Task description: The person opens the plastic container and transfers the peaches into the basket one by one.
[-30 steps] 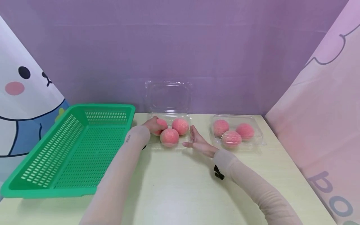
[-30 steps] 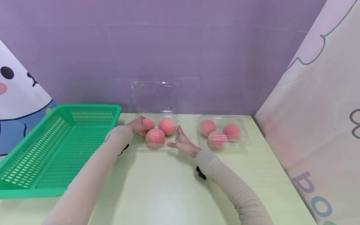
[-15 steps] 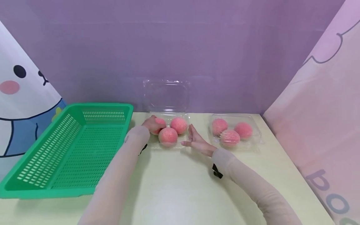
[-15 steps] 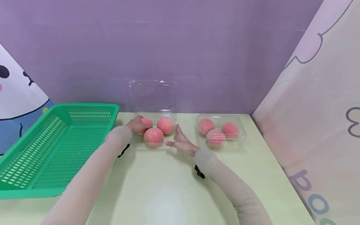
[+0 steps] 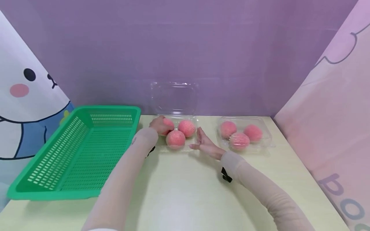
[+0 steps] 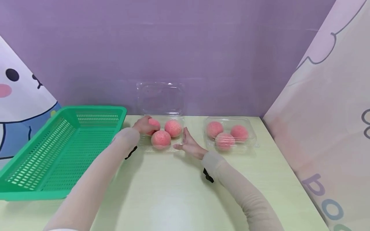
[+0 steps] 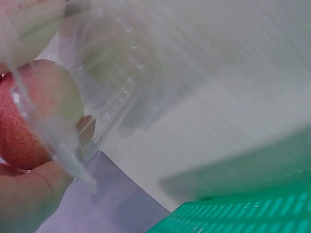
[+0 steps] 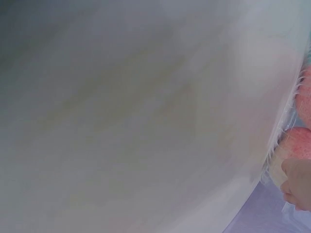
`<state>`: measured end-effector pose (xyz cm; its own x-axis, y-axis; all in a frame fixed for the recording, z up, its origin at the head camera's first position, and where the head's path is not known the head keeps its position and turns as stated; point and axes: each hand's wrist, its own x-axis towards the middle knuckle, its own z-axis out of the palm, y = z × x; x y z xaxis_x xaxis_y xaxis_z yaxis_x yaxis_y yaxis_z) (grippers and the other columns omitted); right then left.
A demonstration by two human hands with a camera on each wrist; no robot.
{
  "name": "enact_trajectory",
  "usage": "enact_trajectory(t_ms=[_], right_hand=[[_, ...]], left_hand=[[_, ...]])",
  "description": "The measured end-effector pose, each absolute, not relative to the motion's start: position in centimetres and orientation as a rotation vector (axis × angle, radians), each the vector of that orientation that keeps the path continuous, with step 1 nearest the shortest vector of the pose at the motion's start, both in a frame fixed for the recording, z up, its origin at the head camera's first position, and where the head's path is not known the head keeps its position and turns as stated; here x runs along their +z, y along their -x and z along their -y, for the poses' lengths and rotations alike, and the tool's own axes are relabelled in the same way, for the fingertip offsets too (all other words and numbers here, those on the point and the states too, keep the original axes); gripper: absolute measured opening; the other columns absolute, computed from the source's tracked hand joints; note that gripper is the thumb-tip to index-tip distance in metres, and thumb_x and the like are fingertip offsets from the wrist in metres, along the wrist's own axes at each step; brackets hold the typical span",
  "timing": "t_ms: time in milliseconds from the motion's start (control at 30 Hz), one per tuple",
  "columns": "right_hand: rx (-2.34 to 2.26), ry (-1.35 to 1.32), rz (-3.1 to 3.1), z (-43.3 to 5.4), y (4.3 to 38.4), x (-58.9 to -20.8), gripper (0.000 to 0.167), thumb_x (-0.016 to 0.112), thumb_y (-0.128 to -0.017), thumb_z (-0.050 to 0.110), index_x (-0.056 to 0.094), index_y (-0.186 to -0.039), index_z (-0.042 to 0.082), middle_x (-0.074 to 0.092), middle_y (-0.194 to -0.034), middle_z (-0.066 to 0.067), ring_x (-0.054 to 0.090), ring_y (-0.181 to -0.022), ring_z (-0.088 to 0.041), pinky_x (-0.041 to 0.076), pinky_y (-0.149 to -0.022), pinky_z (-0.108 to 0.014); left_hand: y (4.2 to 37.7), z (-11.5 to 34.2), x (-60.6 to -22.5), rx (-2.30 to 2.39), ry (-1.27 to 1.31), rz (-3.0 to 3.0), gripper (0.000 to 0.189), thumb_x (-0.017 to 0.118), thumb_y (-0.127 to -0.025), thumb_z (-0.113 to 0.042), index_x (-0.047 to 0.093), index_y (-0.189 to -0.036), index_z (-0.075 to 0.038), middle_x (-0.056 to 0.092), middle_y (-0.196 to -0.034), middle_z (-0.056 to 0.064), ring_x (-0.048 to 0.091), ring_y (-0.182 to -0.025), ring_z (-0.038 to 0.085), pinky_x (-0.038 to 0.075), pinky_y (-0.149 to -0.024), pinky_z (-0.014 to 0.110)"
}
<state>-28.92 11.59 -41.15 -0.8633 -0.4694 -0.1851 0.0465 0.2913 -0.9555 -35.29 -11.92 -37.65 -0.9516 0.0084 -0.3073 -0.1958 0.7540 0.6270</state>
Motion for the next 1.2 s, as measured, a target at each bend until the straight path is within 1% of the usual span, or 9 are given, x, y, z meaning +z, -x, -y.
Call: enact_trajectory(t_ms=[100, 233, 400, 600, 833, 1033, 1200], right_hand=[[-1.606, 0.373, -2.145, -11.8, 29.4, -42.2, 0.104, 0.064, -0.085, 0.019, -0.02, -0.144, 0.013, -0.014, -0.153, -0.003, -0.001, -0.141, -0.026, 0.009, -0.114, -0.044], [-1.615, 0.363, -2.145, -11.6, 29.3, -42.4, 0.103, 0.064, -0.084, 0.017, -0.019, -0.145, 0.014, -0.012, -0.154, -0.002, 0.001, -0.142, -0.026, 0.01, -0.114, -0.044], [-1.617, 0.371, -2.151, -11.4, 29.3, -42.4, 0.101, 0.063, -0.085, 0.015, -0.019, -0.145, 0.013, -0.012, -0.154, -0.003, 0.001, -0.142, -0.027, 0.01, -0.114, -0.044], [-1.624, 0.373, -2.155, -11.3, 29.5, -42.2, 0.102, 0.064, -0.084, 0.017, -0.018, -0.145, 0.014, -0.011, -0.154, -0.002, 0.002, -0.142, -0.026, 0.011, -0.114, -0.044], [-1.637, 0.375, -2.138, -11.0, 29.9, -42.5, 0.103, 0.065, -0.084, 0.016, -0.018, -0.145, 0.013, -0.011, -0.154, -0.002, 0.001, -0.142, -0.024, 0.01, -0.114, -0.042], [-1.649, 0.369, -2.126, -11.1, 30.0, -42.7, 0.104, 0.065, -0.084, 0.016, -0.018, -0.145, 0.013, -0.012, -0.154, -0.001, -0.001, -0.142, -0.022, 0.009, -0.114, -0.041], [-1.646, 0.364, -2.12, -11.2, 29.9, -42.6, 0.103, 0.065, -0.084, 0.017, -0.019, -0.145, 0.014, -0.012, -0.154, -0.001, 0.0, -0.142, -0.023, 0.01, -0.114, -0.041]], left_hand=[[35.2, 11.8, -37.6, 1.028, 0.146, -2.67, 0.082, 0.066, -0.07, -0.036, 0.029, -0.14, -0.014, 0.043, -0.133, 0.011, 0.04, -0.119, 0.029, 0.037, -0.101, 0.046], [35.3, 12.1, -37.5, 1.027, 0.132, -2.696, 0.081, 0.066, -0.07, -0.037, 0.03, -0.14, -0.015, 0.045, -0.131, 0.01, 0.042, -0.118, 0.03, 0.039, -0.099, 0.047], [35.5, 12.3, -36.8, 1.023, 0.087, -2.729, 0.08, 0.065, -0.073, -0.041, 0.031, -0.14, -0.013, 0.044, -0.135, 0.01, 0.042, -0.12, 0.03, 0.039, -0.1, 0.048], [35.3, 12.2, -35.3, 1.066, 0.036, -2.729, 0.078, 0.065, -0.075, -0.043, 0.032, -0.14, -0.012, 0.044, -0.135, 0.011, 0.041, -0.121, 0.031, 0.04, -0.098, 0.049], [35.0, 12.2, -33.8, 1.15, -0.002, -2.725, 0.075, 0.068, -0.075, -0.042, 0.035, -0.137, -0.013, 0.048, -0.128, 0.01, 0.047, -0.114, 0.029, 0.045, -0.093, 0.046], [34.5, 12.0, -32.8, 1.157, -0.063, -2.73, 0.076, 0.069, -0.074, -0.039, 0.036, -0.137, -0.013, 0.048, -0.13, 0.01, 0.046, -0.115, 0.029, 0.045, -0.092, 0.045], [34.0, 11.8, -32.0, 1.158, -0.074, -2.712, 0.075, 0.069, -0.075, -0.038, 0.036, -0.138, -0.013, 0.047, -0.13, 0.01, 0.045, -0.115, 0.03, 0.046, -0.091, 0.045]])
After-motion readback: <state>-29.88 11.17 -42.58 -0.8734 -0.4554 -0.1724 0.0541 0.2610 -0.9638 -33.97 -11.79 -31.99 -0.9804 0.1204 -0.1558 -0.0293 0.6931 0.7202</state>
